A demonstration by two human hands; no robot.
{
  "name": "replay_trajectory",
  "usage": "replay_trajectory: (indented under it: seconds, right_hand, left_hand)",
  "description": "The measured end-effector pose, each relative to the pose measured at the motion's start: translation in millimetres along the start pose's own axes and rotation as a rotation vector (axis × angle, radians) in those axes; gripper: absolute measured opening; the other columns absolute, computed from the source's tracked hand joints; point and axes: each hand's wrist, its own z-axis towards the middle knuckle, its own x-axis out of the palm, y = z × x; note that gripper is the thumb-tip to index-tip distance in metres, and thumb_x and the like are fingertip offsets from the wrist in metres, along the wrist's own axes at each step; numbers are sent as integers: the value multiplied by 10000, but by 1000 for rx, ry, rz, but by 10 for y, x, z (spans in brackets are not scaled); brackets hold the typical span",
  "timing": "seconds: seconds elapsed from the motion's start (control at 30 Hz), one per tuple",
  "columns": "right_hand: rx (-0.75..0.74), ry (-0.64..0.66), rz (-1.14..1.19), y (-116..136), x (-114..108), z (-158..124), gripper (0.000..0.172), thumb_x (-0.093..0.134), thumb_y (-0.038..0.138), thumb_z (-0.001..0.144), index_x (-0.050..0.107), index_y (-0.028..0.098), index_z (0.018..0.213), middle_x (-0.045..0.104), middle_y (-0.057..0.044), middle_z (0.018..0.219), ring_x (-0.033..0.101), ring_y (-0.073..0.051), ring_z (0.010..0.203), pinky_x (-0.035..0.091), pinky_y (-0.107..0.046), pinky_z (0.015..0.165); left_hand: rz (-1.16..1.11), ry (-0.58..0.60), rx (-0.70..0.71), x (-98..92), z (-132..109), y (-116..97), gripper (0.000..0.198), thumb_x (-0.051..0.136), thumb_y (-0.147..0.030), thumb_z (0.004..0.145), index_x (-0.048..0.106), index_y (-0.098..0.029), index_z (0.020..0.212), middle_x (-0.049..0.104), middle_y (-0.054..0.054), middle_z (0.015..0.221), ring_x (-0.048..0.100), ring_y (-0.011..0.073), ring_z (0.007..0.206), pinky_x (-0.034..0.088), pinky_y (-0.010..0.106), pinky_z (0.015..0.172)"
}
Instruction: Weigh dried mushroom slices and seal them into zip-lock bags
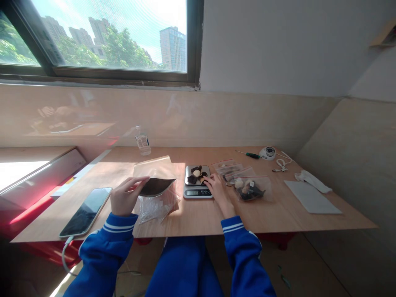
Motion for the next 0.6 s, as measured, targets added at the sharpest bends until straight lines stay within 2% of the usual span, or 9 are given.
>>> replay_trajectory:
  seconds: [0.2,0.43,0.53,0.6]
  right_hand:
    - [45,-15,-137,81,-60,-19,295,452,339,914,702,254,1045,613,-83,923,522,-239,830,420,-363,737]
    - [176,-144,-67,113,-31,28,276,482,377,894,709,229,947,619,-72,878,558,-236,840,421,-376,760]
    - [144,-244,129,376,-147,21,272,452,343,907,672,199,975,605,-75,887,573,-214,863,451,-354,783]
    - [85,-224,334,682,-244,4,260,406,282,928,647,200,980,600,-67,907,580,-188,864,474,-319,775]
  left_hand:
    - [10,1,0,5,-6,15,166,582,-376,823,716,-281,848,697,-43,808,631,73,627,468,157,581]
    - [-8,22,-5,-17,-12,30,180,569,-390,827,715,-289,860,698,-43,815,634,77,633,474,160,579]
    - [-6,16,-4,0,-18,29,193,564,-397,828,717,-283,857,698,-35,806,632,81,626,473,164,573]
    - [-6,20,0,32,-28,20,202,560,-403,830,718,-280,856,699,-33,805,627,80,616,470,166,572]
